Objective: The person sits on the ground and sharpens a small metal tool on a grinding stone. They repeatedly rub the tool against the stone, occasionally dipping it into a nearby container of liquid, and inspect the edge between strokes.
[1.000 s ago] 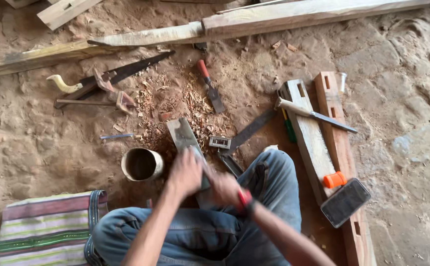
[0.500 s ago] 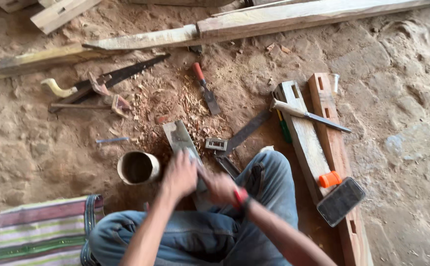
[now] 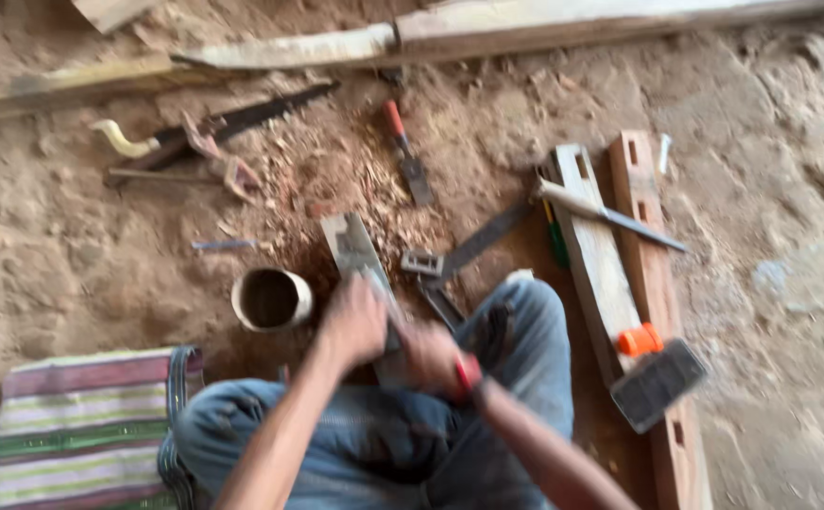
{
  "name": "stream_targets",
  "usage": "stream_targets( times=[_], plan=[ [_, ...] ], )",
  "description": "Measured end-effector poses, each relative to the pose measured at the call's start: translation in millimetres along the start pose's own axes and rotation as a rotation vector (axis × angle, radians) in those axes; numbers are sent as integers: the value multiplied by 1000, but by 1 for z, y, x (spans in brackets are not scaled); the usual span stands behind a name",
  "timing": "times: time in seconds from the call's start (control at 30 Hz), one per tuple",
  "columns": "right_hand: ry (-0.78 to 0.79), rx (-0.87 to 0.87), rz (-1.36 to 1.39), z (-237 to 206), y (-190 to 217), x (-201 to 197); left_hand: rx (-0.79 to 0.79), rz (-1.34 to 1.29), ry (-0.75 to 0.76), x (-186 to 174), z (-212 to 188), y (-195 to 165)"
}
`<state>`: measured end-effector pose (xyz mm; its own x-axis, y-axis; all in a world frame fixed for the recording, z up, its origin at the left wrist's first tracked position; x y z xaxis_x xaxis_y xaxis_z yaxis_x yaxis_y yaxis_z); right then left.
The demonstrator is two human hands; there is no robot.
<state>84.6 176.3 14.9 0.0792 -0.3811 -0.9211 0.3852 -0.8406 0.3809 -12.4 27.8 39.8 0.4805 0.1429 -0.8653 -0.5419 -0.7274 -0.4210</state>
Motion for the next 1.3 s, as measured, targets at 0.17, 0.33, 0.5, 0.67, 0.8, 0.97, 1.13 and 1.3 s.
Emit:
stream_targets(
  times=[0.17,0.33,0.5,0.67,0.8,0.97,1.13,1.3],
  plan=[
    [157,234,241,-45,39,-2,407,345,120,17,-35,-22],
    [127,126,118,58,-32,3,97,374,71,-31,47,13],
    [-4,118,175,-1,3,4,199,404,115,-3,2,-11],
    [48,282,288,-49,48,8,339,401,95,21,-35,-22],
    [156,359,127,37,-4,15,123,271,-3,-20,27,11],
    [25,173,132,22,-5,9,131,436,78,-15,17,-5],
    [65,249,344,-60,43,23,363,405,120,23,-41,-21],
    [-24,148,196,40,-15,21,64,297,97,-16,27,16]
  ],
)
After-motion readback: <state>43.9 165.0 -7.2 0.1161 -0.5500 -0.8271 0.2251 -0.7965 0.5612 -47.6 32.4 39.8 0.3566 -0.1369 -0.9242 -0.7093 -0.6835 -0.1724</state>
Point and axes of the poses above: each hand's wrist, its own z-axis towards the middle knuckle, its own x-axis out of the palm, y = z × x, the point moved 2 cm from there along z, towards the middle knuckle, and after that the axes turned 12 degrees about -z, right-handed, at the moved point
